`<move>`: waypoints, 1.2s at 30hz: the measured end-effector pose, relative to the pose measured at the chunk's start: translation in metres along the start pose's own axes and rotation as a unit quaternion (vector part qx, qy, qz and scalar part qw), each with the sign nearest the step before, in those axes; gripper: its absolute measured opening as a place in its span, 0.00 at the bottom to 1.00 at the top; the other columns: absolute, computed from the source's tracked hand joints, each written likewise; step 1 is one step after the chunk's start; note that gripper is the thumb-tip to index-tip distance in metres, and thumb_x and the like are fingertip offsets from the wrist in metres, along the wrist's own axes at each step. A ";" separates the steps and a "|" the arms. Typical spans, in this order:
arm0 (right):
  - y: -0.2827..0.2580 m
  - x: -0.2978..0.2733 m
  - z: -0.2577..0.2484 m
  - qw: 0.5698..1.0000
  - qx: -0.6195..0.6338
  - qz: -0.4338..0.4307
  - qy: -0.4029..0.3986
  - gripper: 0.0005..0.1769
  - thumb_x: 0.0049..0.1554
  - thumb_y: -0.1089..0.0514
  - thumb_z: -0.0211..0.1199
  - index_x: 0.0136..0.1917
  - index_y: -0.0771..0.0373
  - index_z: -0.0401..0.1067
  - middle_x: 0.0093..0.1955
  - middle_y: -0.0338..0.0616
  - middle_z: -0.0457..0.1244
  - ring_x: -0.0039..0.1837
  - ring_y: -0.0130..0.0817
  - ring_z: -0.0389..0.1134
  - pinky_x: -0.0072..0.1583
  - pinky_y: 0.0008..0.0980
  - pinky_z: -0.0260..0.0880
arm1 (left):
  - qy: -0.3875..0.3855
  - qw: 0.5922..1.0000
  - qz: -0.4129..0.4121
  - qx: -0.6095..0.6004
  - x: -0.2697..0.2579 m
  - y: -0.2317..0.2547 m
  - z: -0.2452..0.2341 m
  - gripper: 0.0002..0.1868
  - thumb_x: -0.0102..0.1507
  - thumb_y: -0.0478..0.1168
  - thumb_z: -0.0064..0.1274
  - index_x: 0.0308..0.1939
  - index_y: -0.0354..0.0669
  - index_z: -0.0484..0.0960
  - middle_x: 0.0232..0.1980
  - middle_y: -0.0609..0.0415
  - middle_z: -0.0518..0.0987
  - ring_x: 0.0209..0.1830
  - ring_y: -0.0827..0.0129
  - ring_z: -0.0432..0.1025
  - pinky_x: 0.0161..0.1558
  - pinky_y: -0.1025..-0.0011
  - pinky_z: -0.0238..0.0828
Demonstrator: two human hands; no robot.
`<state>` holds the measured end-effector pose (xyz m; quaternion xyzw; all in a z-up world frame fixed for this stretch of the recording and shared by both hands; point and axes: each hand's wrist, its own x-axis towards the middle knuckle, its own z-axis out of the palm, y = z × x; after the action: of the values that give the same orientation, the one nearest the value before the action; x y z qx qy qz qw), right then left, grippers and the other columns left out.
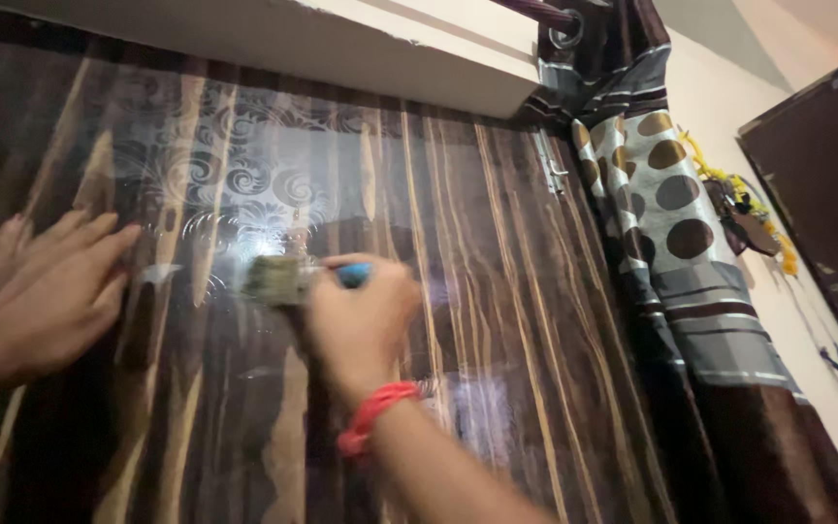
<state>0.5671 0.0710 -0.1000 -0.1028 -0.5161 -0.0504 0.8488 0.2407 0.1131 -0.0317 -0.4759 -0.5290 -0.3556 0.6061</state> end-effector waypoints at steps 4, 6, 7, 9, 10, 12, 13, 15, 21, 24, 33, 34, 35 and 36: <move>0.027 0.047 -0.057 0.984 -0.146 -0.084 0.063 0.08 0.44 0.60 0.67 0.37 0.63 0.84 0.33 0.55 0.72 0.36 0.41 0.76 0.47 0.34 0.74 | 0.013 0.997 0.037 -0.062 -0.017 0.003 -0.010 0.35 0.65 0.50 0.33 0.76 0.45 0.59 0.79 0.46 0.54 0.82 0.55 0.42 0.77 0.49 0.30; 0.028 0.050 -0.064 0.963 -0.215 -0.134 0.088 0.09 0.45 0.59 0.67 0.38 0.63 0.83 0.34 0.55 0.72 0.37 0.45 0.75 0.49 0.37 0.74 | -0.089 0.996 -0.007 0.023 -0.024 0.016 -0.020 0.37 0.65 0.54 0.31 0.80 0.55 0.54 0.80 0.55 0.50 0.80 0.63 0.41 0.76 0.48 0.26; 0.026 0.048 -0.063 0.955 -0.242 -0.147 0.085 0.09 0.46 0.57 0.68 0.39 0.63 0.83 0.36 0.55 0.72 0.38 0.46 0.75 0.48 0.38 0.74 | -0.084 0.996 -0.009 0.019 -0.024 0.021 -0.024 0.37 0.65 0.54 0.31 0.79 0.56 0.54 0.80 0.55 0.50 0.80 0.62 0.41 0.76 0.48 0.26; 0.019 0.038 -0.055 0.943 -0.267 -0.187 0.066 0.10 0.46 0.58 0.67 0.41 0.62 0.83 0.37 0.56 0.71 0.39 0.47 0.74 0.48 0.41 0.74 | -0.073 0.997 -0.011 0.011 -0.021 0.032 -0.023 0.36 0.64 0.54 0.30 0.79 0.57 0.54 0.80 0.56 0.49 0.80 0.61 0.41 0.76 0.49 0.25; 0.014 0.024 -0.041 0.939 -0.265 -0.213 0.050 0.10 0.45 0.59 0.67 0.41 0.62 0.83 0.37 0.56 0.71 0.39 0.48 0.74 0.49 0.42 0.73 | -0.055 0.998 -0.008 0.001 -0.020 0.034 -0.021 0.35 0.65 0.53 0.31 0.78 0.55 0.56 0.80 0.54 0.51 0.80 0.60 0.42 0.76 0.48 0.26; 0.003 -0.009 -0.017 0.961 -0.178 -0.209 -0.026 0.12 0.46 0.60 0.65 0.44 0.62 0.83 0.35 0.54 0.71 0.41 0.46 0.75 0.52 0.41 0.73 | -0.015 1.000 0.002 -0.020 -0.016 0.035 -0.011 0.33 0.65 0.52 0.32 0.75 0.52 0.59 0.79 0.52 0.54 0.81 0.58 0.43 0.77 0.46 0.29; -0.007 -0.019 -0.004 0.963 -0.175 -0.188 -0.079 0.08 0.48 0.59 0.65 0.39 0.64 0.81 0.36 0.56 0.70 0.40 0.47 0.74 0.51 0.43 0.74 | 0.004 0.999 0.011 -0.033 -0.012 0.036 -0.006 0.33 0.65 0.52 0.33 0.75 0.50 0.60 0.79 0.51 0.55 0.81 0.57 0.44 0.77 0.46 0.30; -0.027 -0.030 0.019 0.975 -0.127 -0.167 -0.066 0.10 0.48 0.57 0.68 0.38 0.66 0.81 0.37 0.60 0.69 0.42 0.54 0.73 0.51 0.45 0.73 | 0.044 0.997 0.029 -0.059 -0.003 0.037 0.004 0.33 0.66 0.52 0.36 0.74 0.48 0.63 0.79 0.49 0.58 0.82 0.55 0.46 0.77 0.45 0.33; -0.020 0.015 0.028 0.997 0.063 -0.017 -0.028 0.11 0.43 0.59 0.62 0.38 0.62 0.82 0.33 0.56 0.70 0.38 0.45 0.76 0.48 0.37 0.75 | 0.075 0.995 0.015 -0.065 0.028 0.057 0.012 0.31 0.66 0.51 0.38 0.73 0.48 0.67 0.78 0.49 0.62 0.81 0.56 0.50 0.78 0.43 0.34; 0.026 0.061 -0.010 0.999 -0.011 -0.043 -0.009 0.09 0.42 0.59 0.64 0.35 0.63 0.82 0.32 0.56 0.71 0.38 0.44 0.76 0.49 0.37 0.75 | 0.087 0.996 -0.005 -0.035 0.048 0.085 0.015 0.32 0.65 0.50 0.39 0.73 0.46 0.66 0.77 0.46 0.63 0.80 0.54 0.50 0.77 0.42 0.32; 0.085 0.179 -0.140 0.950 -0.255 -0.163 0.072 0.07 0.45 0.61 0.64 0.33 0.67 0.80 0.34 0.61 0.69 0.40 0.53 0.74 0.48 0.45 0.75 | 0.038 0.998 -0.005 -0.058 0.080 0.187 0.011 0.36 0.63 0.49 0.36 0.76 0.49 0.61 0.81 0.50 0.55 0.81 0.57 0.44 0.72 0.45 0.27; 0.087 0.178 -0.137 0.937 -0.271 -0.207 0.071 0.07 0.46 0.62 0.63 0.34 0.64 0.81 0.35 0.60 0.69 0.40 0.52 0.74 0.47 0.44 0.75 | 0.050 0.998 -0.003 -0.048 0.084 0.195 0.015 0.34 0.64 0.50 0.35 0.75 0.48 0.61 0.80 0.49 0.56 0.80 0.57 0.44 0.73 0.45 0.27; 0.087 0.177 -0.132 0.922 -0.286 -0.251 0.070 0.08 0.46 0.63 0.62 0.36 0.62 0.82 0.35 0.60 0.69 0.39 0.52 0.74 0.47 0.44 0.76 | 0.063 0.997 -0.001 -0.038 0.089 0.204 0.019 0.33 0.65 0.50 0.35 0.74 0.46 0.62 0.79 0.49 0.57 0.80 0.57 0.45 0.74 0.45 0.27; 0.088 0.171 -0.126 0.924 -0.284 -0.255 0.034 0.07 0.47 0.62 0.63 0.36 0.63 0.81 0.35 0.61 0.69 0.40 0.52 0.75 0.47 0.44 0.76 | 0.075 0.997 0.001 -0.027 0.095 0.211 0.022 0.32 0.65 0.51 0.35 0.73 0.45 0.63 0.77 0.48 0.57 0.80 0.58 0.45 0.74 0.45 0.27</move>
<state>0.7718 0.1317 -0.0154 -0.2030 -0.4597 -0.4128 0.7596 0.4487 0.2027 0.0185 -0.4647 -0.4718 -0.4038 0.6311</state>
